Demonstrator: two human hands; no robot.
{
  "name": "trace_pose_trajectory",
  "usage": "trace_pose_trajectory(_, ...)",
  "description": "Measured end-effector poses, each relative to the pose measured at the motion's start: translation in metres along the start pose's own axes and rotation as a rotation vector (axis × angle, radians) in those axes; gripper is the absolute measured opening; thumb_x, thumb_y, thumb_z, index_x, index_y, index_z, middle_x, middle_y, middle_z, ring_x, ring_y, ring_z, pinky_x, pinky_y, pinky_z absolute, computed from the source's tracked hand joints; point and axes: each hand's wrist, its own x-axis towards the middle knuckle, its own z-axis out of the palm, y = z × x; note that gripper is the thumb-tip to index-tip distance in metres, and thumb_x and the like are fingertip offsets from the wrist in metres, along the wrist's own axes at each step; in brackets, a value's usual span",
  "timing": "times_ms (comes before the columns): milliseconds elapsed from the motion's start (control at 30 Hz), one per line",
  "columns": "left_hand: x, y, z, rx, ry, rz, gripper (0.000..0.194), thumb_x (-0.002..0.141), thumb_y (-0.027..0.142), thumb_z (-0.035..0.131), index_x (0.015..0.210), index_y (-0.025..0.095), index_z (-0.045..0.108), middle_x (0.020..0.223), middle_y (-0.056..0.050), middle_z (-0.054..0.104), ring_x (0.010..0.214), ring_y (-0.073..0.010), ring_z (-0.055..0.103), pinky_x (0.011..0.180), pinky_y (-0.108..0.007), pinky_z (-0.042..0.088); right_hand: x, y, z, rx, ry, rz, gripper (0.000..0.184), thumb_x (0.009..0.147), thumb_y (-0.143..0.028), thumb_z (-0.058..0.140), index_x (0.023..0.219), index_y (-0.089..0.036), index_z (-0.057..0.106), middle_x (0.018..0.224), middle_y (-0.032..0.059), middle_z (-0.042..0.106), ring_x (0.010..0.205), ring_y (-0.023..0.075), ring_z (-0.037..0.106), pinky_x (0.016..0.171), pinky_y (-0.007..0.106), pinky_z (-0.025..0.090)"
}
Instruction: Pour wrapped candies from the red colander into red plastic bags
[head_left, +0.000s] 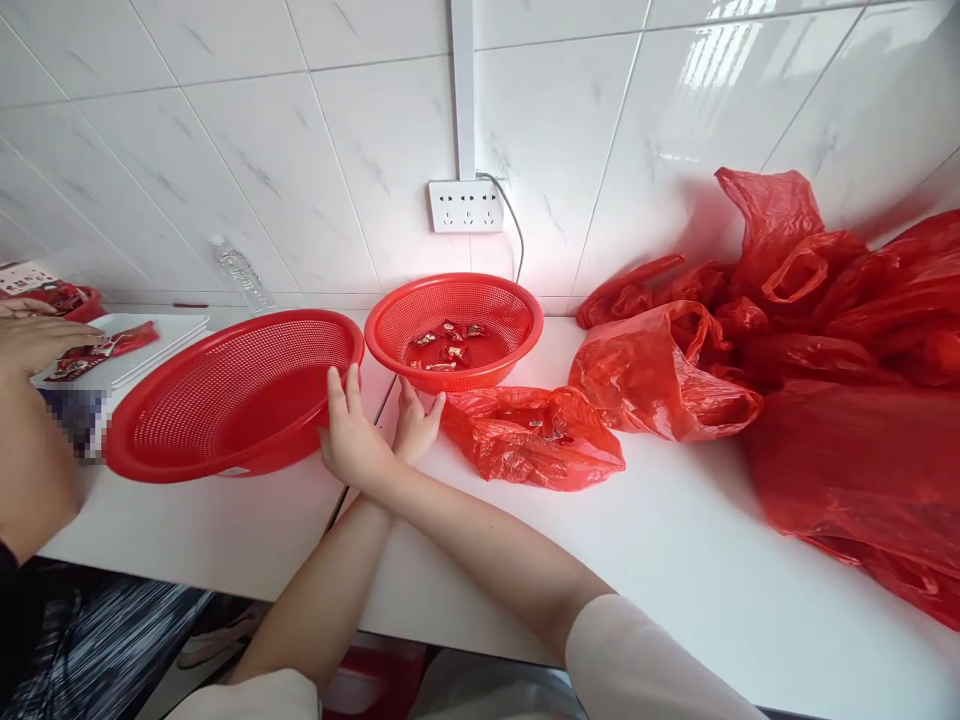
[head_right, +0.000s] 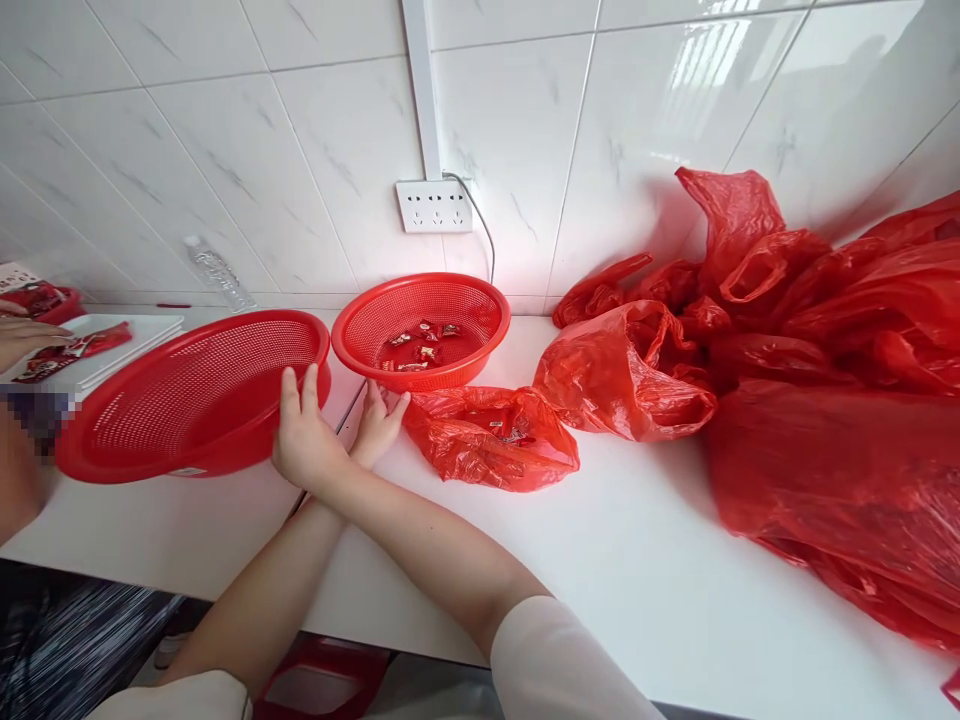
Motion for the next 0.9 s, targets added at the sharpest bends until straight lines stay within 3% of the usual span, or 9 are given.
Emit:
trace_pose_trajectory(100, 0.0, 0.006, 0.0, 0.061, 0.038, -0.048, 0.091, 0.086, 0.051, 0.057, 0.153, 0.013, 0.009, 0.157, -0.022, 0.019, 0.145, -0.0333, 0.02, 0.118, -0.051, 0.022, 0.0, 0.004, 0.0, -0.009, -0.06, 0.078, 0.092, 0.085, -0.02, 0.051, 0.151, -0.002, -0.011, 0.156, 0.03, -0.009, 0.125, 0.0375, 0.051, 0.081, 0.045, 0.056)
trace_pose_trajectory(200, -0.001, 0.014, 0.001, 0.164, 0.027, -0.106, 0.088, 0.09, 0.051, 0.048, 0.152, 0.005, 0.007, 0.157, -0.026, 0.014, 0.146, -0.0326, 0.016, 0.118, -0.049, 0.019, -0.017, 0.007, -0.007, -0.024, 0.02, -0.007, 0.078, 0.088, -0.021, 0.046, 0.152, -0.004, 0.005, 0.158, 0.0243, 0.003, 0.138, 0.0314, 0.036, 0.099, 0.044, 0.048)
trace_pose_trajectory(333, 0.002, 0.023, -0.004, 0.223, -0.011, -0.148, 0.081, 0.093, 0.05, 0.042, 0.151, 0.002, 0.012, 0.154, -0.026, 0.023, 0.144, -0.0304, 0.025, 0.116, -0.043, 0.026, -0.068, 0.011, -0.037, -0.217, -0.033, -0.337, 0.047, 0.091, -0.019, 0.042, 0.137, -0.009, 0.042, 0.153, 0.0179, 0.028, 0.129, 0.0218, 0.047, 0.106, 0.036, 0.043)
trace_pose_trajectory(500, 0.012, 0.035, -0.027, 0.297, -0.002, -0.172, 0.053, 0.091, 0.048, 0.043, 0.125, 0.009, 0.055, 0.122, -0.022, 0.06, 0.118, -0.0322, 0.055, 0.1, -0.043, 0.042, -0.138, 0.033, -0.123, -0.568, -0.029, -0.826, 0.023, 0.094, -0.017, 0.046, 0.112, -0.018, 0.061, 0.141, 0.0082, 0.051, 0.133, 0.0198, 0.043, 0.117, 0.043, 0.029)
trace_pose_trajectory(567, 0.014, 0.043, -0.038, 0.336, -0.018, -0.176, 0.039, 0.088, 0.046, 0.048, 0.102, 0.014, 0.065, 0.103, -0.017, 0.067, 0.103, -0.032, 0.062, 0.092, -0.043, 0.045, -0.157, 0.049, -0.164, -0.593, 0.112, -0.696, 0.022, 0.093, -0.014, 0.047, 0.109, -0.018, 0.062, 0.13, 0.0095, 0.06, 0.129, 0.0199, 0.048, 0.115, 0.046, 0.032)
trace_pose_trajectory(633, 0.014, 0.054, -0.047, 0.33, -0.081, -0.137, 0.03, 0.087, 0.044, 0.049, 0.091, 0.019, 0.066, 0.088, -0.009, 0.069, 0.088, -0.0263, 0.064, 0.084, -0.037, 0.046, -0.17, 0.064, -0.2, -0.562, 0.294, -0.393, 0.025, 0.091, -0.013, 0.048, 0.112, -0.02, 0.061, 0.126, 0.0117, 0.061, 0.123, 0.0214, 0.053, 0.11, 0.049, 0.037)
trace_pose_trajectory(767, 0.008, 0.081, -0.06, 0.157, -0.493, -0.004, 0.036, 0.087, 0.031, 0.042, 0.116, 0.022, 0.062, 0.061, 0.003, 0.057, 0.06, -0.0148, 0.057, 0.069, -0.026, 0.046, -0.181, 0.084, -0.247, -0.429, 0.625, 0.078, 0.021, 0.092, -0.025, 0.049, 0.108, -0.022, 0.063, 0.122, 0.0129, 0.06, 0.117, 0.0251, 0.055, 0.1, 0.049, 0.046)
trace_pose_trajectory(833, 0.004, 0.091, -0.064, 0.084, -0.742, -0.038, 0.047, 0.084, 0.029, 0.042, 0.129, 0.023, 0.055, 0.054, 0.006, 0.052, 0.053, -0.0138, 0.055, 0.063, -0.025, 0.046, -0.181, 0.089, -0.256, -0.39, 0.634, 0.15, 0.02, 0.093, -0.031, 0.05, 0.099, -0.022, 0.066, 0.127, 0.0123, 0.057, 0.121, 0.0265, 0.053, 0.102, 0.05, 0.044)
trace_pose_trajectory(900, 0.002, 0.096, -0.067, 0.075, -0.879, -0.09, 0.054, 0.081, 0.033, 0.048, 0.134, 0.024, 0.052, 0.056, 0.006, 0.055, 0.053, -0.0147, 0.058, 0.062, -0.025, 0.047, -0.18, 0.093, -0.258, -0.358, 0.545, 0.195, 0.024, 0.093, -0.036, 0.051, 0.099, -0.022, 0.069, 0.14, 0.0112, 0.049, 0.129, 0.0275, 0.046, 0.107, 0.05, 0.04)
